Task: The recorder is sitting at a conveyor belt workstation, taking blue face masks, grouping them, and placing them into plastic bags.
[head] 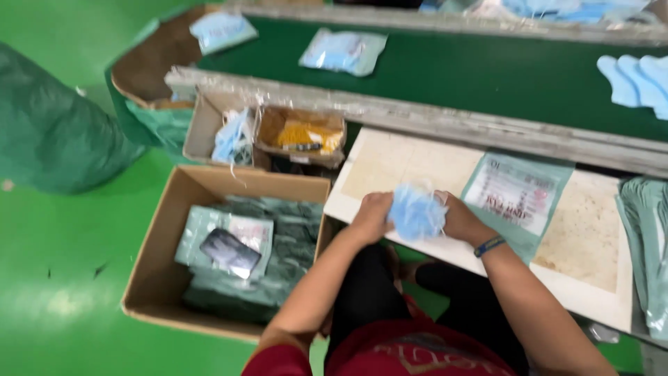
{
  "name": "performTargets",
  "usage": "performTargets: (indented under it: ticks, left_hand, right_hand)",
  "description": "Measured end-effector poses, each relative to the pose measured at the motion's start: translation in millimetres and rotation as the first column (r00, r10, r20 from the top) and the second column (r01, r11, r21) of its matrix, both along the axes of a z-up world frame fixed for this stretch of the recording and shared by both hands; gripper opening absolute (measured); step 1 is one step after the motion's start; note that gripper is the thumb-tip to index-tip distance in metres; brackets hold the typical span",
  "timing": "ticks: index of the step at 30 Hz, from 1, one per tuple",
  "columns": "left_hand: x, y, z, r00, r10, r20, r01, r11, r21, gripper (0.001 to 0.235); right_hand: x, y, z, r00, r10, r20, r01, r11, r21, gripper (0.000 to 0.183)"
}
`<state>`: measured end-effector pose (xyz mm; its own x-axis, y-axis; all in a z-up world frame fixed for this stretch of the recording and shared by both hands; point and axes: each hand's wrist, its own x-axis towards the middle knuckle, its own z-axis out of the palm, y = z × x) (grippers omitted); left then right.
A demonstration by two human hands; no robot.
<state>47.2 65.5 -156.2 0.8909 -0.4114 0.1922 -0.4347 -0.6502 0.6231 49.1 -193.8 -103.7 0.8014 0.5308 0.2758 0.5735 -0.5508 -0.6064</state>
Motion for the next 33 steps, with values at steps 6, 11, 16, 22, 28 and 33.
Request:
performTargets:
  ticks: [6,11,16,22,28,33]
  left_hand:
    - [-61,-12,133,0.959,-0.272,-0.078,0.097,0.574,-0.813,0.076]
    - [-83,-12,99,0.890,-0.376,-0.260,0.016,0.594,-0.804,0.071]
    - [-56,13,112,0.684,-0.569,-0.456,0.140,0.716,-0.684,0.070]
    - [-50,-69,112,0.718,-0.638,-0.279,0.618,0.768,-0.166,0.086]
    - [-39,-143,96,0.721,-0.610,-0.329,0.681,0.712,0.173,0.051]
    - [-49,-154,90,0.731,-0.515,-0.447,0.682,0.565,0.465,0.050]
  right_hand:
    - [-52,10,24,0.827,0.060,-0.560,0.335,0.746,0.575,0.047]
    - [-82,-8,55,0.866,0.186,-0.465,0.220,0.692,0.687,0.066]
    - [-90,-97,21,0.949,-0.305,-0.084,0.303,0.952,-0.036,0.029]
    - [-90,-106,30,0.901,-0.427,0.080,0.424,0.827,-0.368,0.028]
    - [-74,-113,3,0.898,-0.377,0.227,0.425,0.877,-0.225,0.024]
    - [-64,-104,17,0.825,-0.541,0.166,0.563,0.755,-0.336,0.012]
